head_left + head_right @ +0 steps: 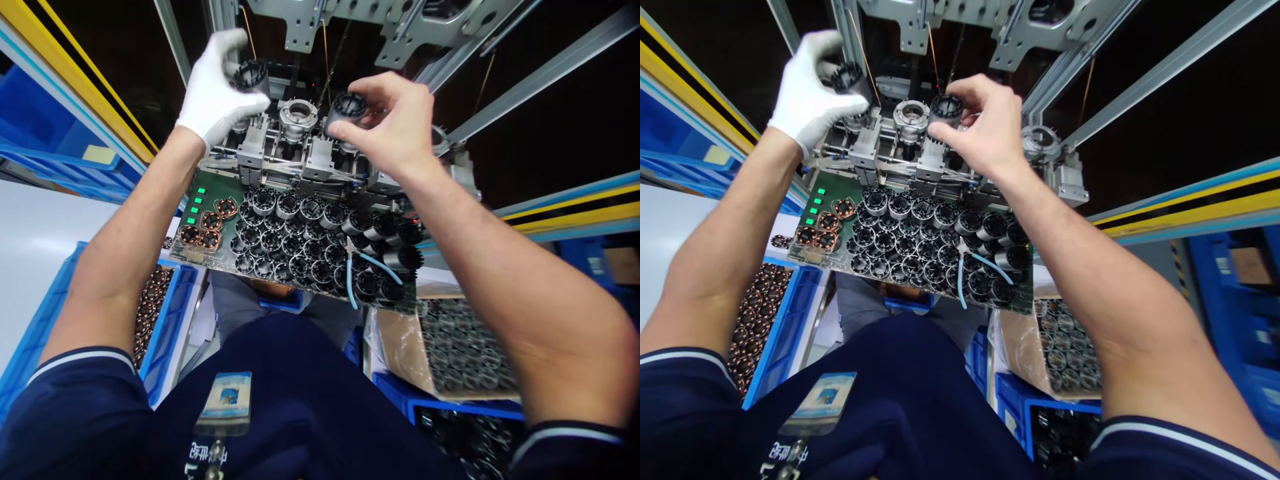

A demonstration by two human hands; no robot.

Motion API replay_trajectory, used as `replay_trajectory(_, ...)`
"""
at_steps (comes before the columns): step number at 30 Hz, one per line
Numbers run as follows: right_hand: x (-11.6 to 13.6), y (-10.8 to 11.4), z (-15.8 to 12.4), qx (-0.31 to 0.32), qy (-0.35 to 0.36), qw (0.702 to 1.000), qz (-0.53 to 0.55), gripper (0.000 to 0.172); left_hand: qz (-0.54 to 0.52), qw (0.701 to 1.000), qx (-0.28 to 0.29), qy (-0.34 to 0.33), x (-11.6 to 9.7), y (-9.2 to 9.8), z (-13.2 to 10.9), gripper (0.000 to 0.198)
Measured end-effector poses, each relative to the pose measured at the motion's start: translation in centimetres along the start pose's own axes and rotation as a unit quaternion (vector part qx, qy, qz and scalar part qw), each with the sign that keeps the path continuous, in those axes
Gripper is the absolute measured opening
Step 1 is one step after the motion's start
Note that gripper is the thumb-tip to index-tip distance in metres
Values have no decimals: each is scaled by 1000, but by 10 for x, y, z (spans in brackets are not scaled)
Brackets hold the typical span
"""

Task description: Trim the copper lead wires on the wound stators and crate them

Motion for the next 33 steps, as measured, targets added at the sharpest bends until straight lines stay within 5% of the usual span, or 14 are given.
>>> replay_trajectory(7,-29,-39,-20,52,-50,996,-51,62,60,993,15,99,47,-38,-20,80)
replay_trajectory(11,-37,-37,-17,58,-59,995,-59,63,51,995,24,86,47,-32,-27,83)
replay_trajectory(15,-9,-33,-22,26,-44,998,37,73,16,997,29,70,17,-18,-63,81)
replay_trajectory(20,76,-9,-66,-59,-49,976,203,83,-243,967,68,-6,-40,-10,-149,72)
replay_trajectory(24,131,16,-92,-39,-56,972,227,77,-212,972,104,-4,-75,-7,-197,76)
replay_trajectory(28,151,33,-103,-39,-49,965,255,77,-182,976,120,-17,-105,4,-220,74)
replay_trajectory(33,157,45,-113,-64,-52,950,302,64,-246,959,103,-100,-120,9,-234,40)
Point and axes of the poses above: each hand's wrist, its own z-axis towards the middle knuckle, its own y-axis out of the back of the hand, x = y × z, the point moved 8 cm from there along z, towards the middle knuckle, and after that the axes turned 15 degrees about y, right-handed, at the moved point
